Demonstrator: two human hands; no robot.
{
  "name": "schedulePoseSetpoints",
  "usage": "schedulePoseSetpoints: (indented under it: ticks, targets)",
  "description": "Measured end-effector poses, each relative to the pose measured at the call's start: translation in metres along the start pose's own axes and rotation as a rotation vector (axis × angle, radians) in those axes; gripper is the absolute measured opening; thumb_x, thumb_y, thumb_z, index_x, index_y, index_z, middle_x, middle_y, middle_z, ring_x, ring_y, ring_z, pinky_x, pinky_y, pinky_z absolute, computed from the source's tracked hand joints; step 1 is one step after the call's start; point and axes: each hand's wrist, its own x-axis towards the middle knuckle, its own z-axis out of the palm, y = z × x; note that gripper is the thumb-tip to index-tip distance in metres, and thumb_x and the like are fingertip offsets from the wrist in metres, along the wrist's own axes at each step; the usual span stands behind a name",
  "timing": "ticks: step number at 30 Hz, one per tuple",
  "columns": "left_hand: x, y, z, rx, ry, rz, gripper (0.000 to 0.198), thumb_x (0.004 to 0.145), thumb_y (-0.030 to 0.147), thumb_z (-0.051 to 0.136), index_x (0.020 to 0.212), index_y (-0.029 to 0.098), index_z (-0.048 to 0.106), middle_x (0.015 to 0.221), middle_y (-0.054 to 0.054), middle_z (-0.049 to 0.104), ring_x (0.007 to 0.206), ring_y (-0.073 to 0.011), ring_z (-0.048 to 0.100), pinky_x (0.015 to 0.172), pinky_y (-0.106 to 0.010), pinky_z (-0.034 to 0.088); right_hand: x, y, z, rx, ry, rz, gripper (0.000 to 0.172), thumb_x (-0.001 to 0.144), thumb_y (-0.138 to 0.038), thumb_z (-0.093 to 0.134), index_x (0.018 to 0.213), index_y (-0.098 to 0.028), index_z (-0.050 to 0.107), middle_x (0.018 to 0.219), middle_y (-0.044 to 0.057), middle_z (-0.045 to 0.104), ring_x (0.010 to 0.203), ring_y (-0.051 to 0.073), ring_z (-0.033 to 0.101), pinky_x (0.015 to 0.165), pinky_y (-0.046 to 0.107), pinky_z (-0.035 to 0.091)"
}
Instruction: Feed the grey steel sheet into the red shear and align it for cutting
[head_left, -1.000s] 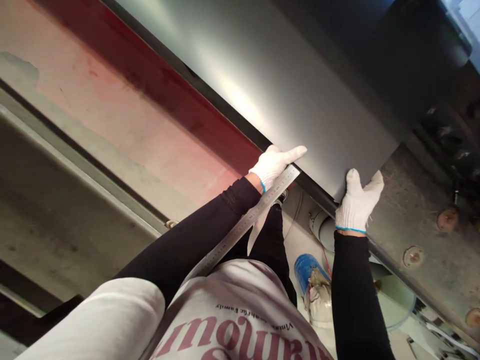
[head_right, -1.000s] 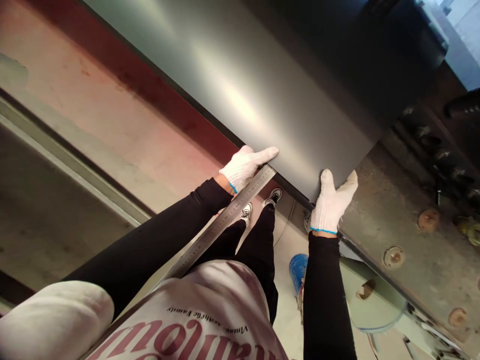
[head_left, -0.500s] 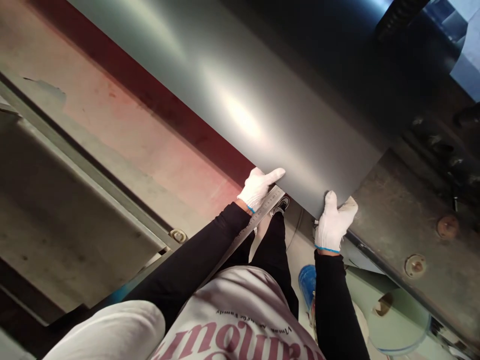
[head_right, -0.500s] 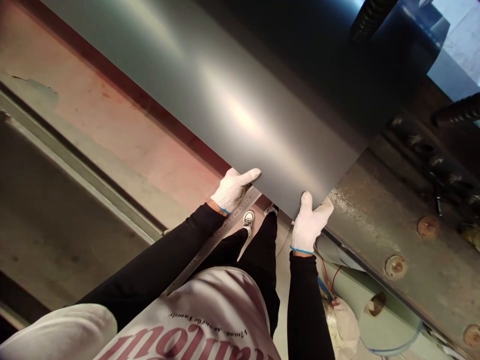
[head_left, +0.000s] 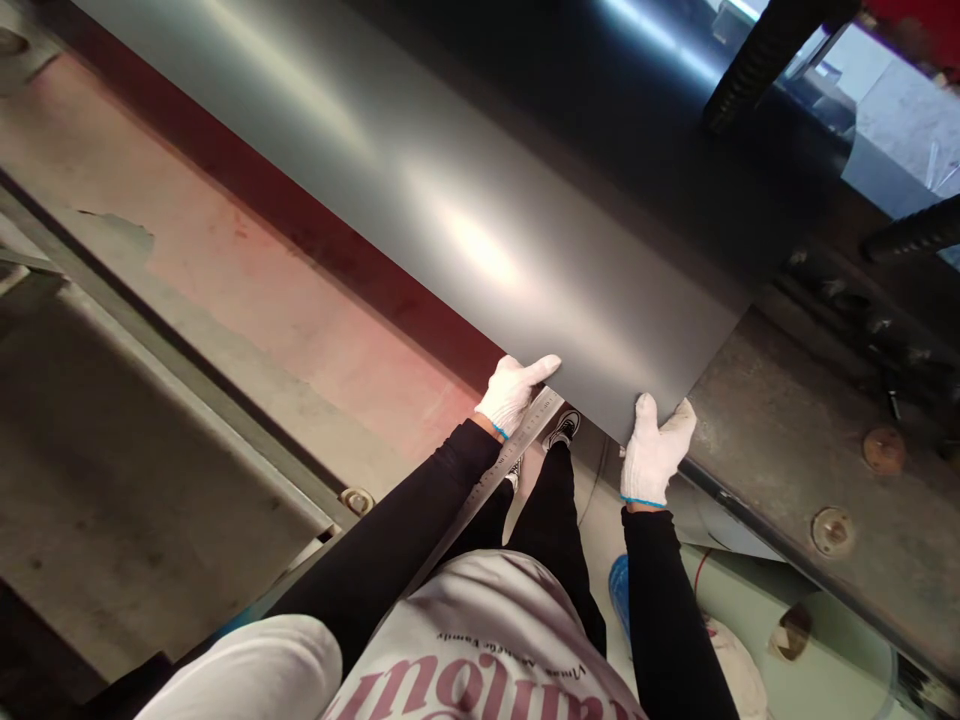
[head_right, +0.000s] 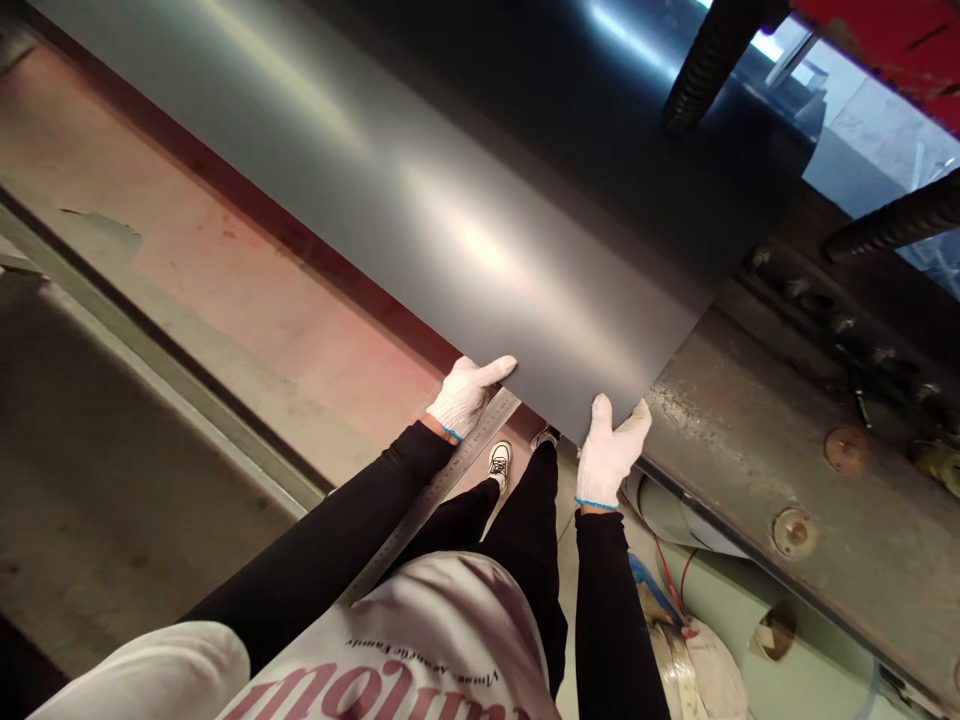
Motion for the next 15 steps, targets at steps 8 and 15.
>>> schedulePoseSetpoints:
  ticks: [8, 15]
  targets:
    - [-0.0010, -0.0004, 0.0023, -0.119, 0.015, 0.009, 0.055, 0.066, 0.041, 0.096, 0.099, 0.012, 0.063, 0.083, -0.007, 0.066, 0.090, -0.0239, 0.062, 0.093, -0.046, 0.050, -0.0015, 0.0025, 0.0012, -0.005, -0.008, -0.047, 0.072, 0.085, -0.049, 0.072, 0.142, -0.011, 0.049, 0.137, 0.015, 0.061, 0.119, 0.026, 0.062, 0.110, 0.045, 0.049]
    - [0.0008, -0.0026, 0.0007, -0.127, 0.012, 0.010, 0.057, 0.065, 0.041, 0.097, 0.100, 0.012, 0.063, 0.083, -0.007, 0.066, 0.088, -0.0222, 0.061, 0.092, -0.044, 0.050, -0.0001, 0.0083, 0.0016, 0.015, -0.010, -0.053, 0.080, 0.084, -0.052, 0.072, 0.146, -0.010, 0.044, 0.143, 0.016, 0.057, 0.126, 0.026, 0.059, 0.115, 0.044, 0.045]
